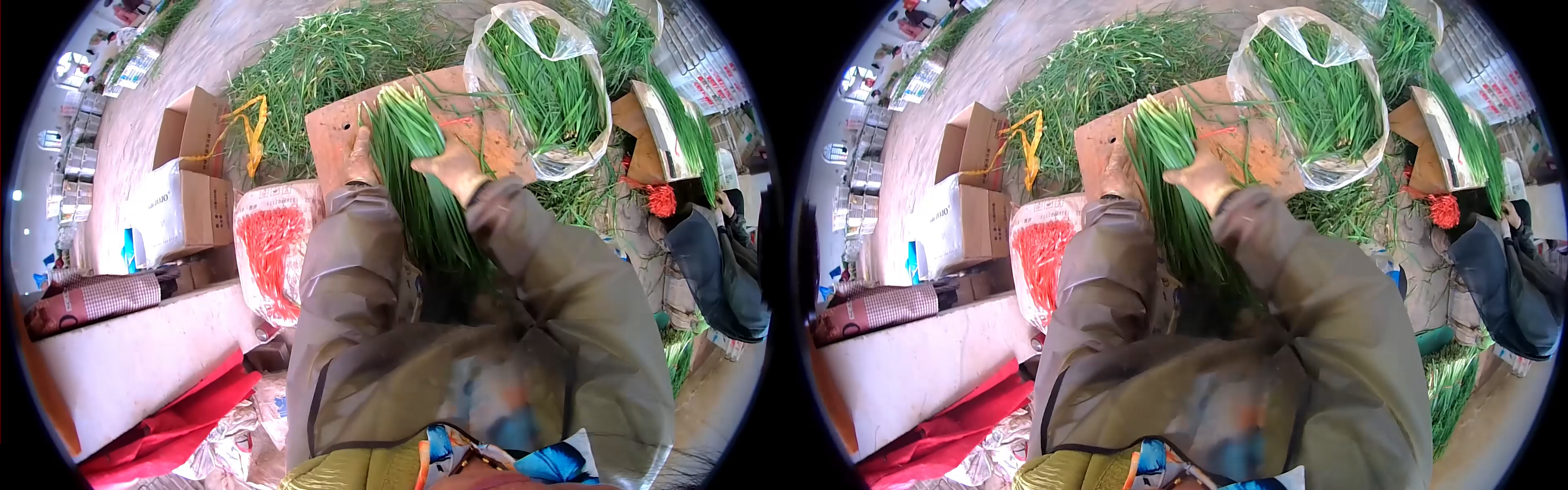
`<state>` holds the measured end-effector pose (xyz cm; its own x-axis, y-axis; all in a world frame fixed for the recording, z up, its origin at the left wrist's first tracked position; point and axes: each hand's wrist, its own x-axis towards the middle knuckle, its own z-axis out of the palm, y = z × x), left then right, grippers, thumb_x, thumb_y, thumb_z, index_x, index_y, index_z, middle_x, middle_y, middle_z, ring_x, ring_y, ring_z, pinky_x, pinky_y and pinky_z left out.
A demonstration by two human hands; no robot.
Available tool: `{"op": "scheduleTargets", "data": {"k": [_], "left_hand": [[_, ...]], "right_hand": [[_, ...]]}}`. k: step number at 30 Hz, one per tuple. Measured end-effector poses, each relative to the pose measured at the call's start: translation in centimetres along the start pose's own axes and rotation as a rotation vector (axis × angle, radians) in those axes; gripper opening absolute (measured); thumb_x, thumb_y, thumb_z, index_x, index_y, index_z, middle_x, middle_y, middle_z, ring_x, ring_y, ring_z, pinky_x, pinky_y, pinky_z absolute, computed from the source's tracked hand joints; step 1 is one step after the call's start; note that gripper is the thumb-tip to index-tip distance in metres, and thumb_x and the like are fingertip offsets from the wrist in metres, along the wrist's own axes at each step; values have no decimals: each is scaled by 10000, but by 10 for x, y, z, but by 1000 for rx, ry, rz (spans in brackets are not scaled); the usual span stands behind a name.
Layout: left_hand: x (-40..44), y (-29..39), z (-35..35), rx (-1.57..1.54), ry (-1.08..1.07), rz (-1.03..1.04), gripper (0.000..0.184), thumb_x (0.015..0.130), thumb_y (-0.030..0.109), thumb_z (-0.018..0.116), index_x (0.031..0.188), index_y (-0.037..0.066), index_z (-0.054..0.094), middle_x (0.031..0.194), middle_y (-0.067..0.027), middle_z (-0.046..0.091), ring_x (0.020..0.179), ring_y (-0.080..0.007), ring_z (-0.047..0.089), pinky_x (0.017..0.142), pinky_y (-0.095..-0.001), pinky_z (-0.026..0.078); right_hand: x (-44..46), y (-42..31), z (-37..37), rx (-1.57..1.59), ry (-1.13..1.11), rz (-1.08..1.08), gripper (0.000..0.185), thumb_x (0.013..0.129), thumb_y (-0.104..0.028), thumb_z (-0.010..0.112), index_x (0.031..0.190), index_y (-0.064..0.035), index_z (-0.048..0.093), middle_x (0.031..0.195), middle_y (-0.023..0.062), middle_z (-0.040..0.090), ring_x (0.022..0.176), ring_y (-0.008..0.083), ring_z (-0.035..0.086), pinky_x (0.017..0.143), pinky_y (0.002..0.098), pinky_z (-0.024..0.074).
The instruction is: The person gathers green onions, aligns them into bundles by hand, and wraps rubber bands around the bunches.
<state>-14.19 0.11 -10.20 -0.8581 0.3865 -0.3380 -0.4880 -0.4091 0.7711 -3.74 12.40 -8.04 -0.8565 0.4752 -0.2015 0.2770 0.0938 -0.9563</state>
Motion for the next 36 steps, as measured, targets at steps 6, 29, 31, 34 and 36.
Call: {"op": "scheduleTargets", "data": {"k": [6,29,31,34,36], "left_hand": [[43,-19,-17,678,167,127,485,844,383,599,1149,11,537,950,-72,628,845,-197,585,751,-310,450],[58,-76,-4,1195,328,313,1019,570,371,813,1351,10,268,1160,-252,535,1102,-376,496,928,-416,385],[60,-76,-5,1185,282,359,989,586,379,807,1331,-10,286,1153,-255,538,1091,-380,503,925,-413,390],[62,-78,-6,1082,230,350,948,586,278,826,1315,-25,301,1120,-227,558,1043,-336,533,915,-387,400],[80,-87,-20,1018,208,357,943,582,235,831,1314,-30,299,1113,-214,560,1025,-320,540,912,-378,402]], "right_hand": [[84,26,49,-432,179,192,771,647,-326,756,1263,-13,415,1131,233,551,1039,334,547,879,378,430],[-23,121,-102,-1116,-228,-455,202,828,-230,503,894,-61,590,943,99,589,855,276,599,697,375,485],[-69,151,-124,-1237,-544,-341,131,772,-203,569,790,-79,607,813,94,582,799,265,591,651,370,490],[-111,155,-166,-1272,-997,219,213,765,-281,597,925,-161,672,885,82,658,863,290,617,726,402,493],[-106,152,-193,-1168,-764,244,225,780,-297,580,948,-175,667,875,65,662,845,286,622,717,404,493]]}}
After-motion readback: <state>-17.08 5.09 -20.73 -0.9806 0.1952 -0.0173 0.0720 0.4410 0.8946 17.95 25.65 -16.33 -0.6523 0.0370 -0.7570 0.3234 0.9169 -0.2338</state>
